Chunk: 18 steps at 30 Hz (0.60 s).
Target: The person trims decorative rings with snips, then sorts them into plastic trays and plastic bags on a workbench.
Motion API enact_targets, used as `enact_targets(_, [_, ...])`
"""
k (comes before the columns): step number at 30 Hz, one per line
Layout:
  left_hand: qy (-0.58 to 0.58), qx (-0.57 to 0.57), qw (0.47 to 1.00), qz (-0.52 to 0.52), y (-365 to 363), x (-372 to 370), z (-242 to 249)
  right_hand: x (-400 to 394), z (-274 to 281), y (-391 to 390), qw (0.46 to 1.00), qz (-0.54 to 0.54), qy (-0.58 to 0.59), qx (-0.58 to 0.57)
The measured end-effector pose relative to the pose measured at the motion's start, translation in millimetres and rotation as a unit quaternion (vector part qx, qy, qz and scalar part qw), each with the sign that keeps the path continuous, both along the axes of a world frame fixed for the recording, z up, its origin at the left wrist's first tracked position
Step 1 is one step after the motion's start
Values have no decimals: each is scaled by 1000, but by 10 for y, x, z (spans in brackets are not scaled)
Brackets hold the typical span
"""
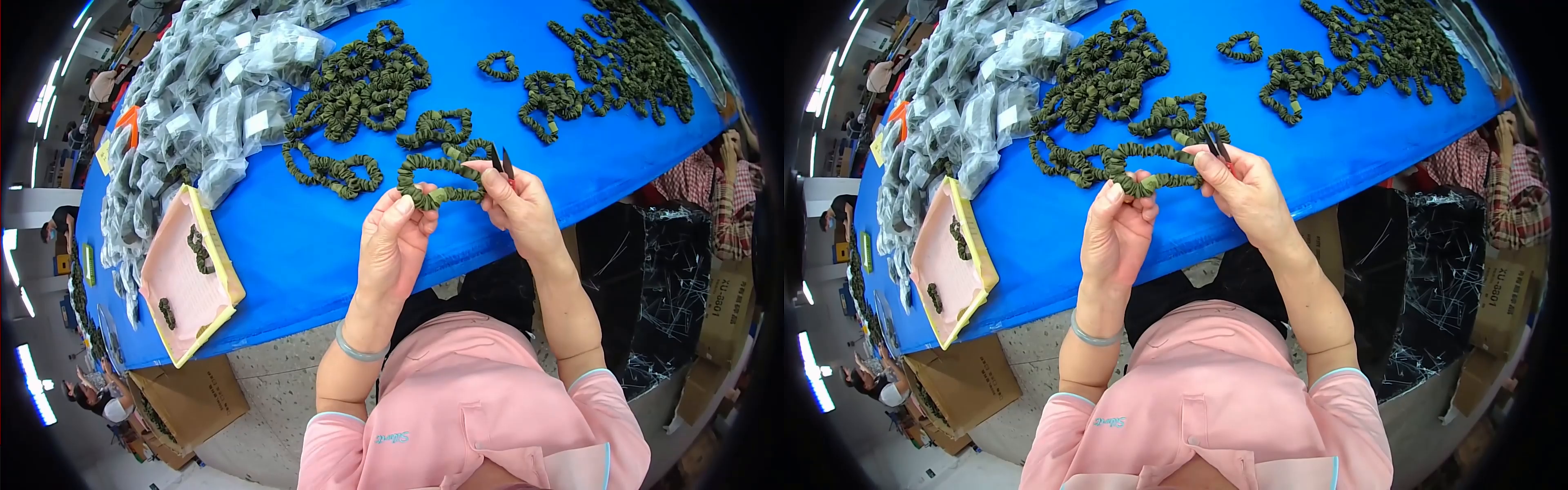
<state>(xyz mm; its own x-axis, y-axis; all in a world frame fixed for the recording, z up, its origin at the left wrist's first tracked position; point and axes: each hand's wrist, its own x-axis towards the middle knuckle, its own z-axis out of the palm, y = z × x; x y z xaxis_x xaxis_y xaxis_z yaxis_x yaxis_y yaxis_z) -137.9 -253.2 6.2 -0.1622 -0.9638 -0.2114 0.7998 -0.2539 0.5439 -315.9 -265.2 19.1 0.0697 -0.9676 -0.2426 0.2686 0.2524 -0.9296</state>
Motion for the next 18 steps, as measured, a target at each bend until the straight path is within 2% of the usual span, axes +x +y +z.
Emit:
enact_targets(4, [18,10,1000,6,11,7,-16,-28,-14,16,1000,8,3,-13])
enact_targets(9, [25,11,1000,-3,13,2,-35,-47,-55,42,995,-2,61,-73])
enact_targets(14, [-7,3,1000,3,22,-15,-33,-96,-25,36,1000,-13,-4,-24])
enact_targets(18, [-19,-15,1000,1,27,-35,-5,-164,2,38,993,7,-119,10])
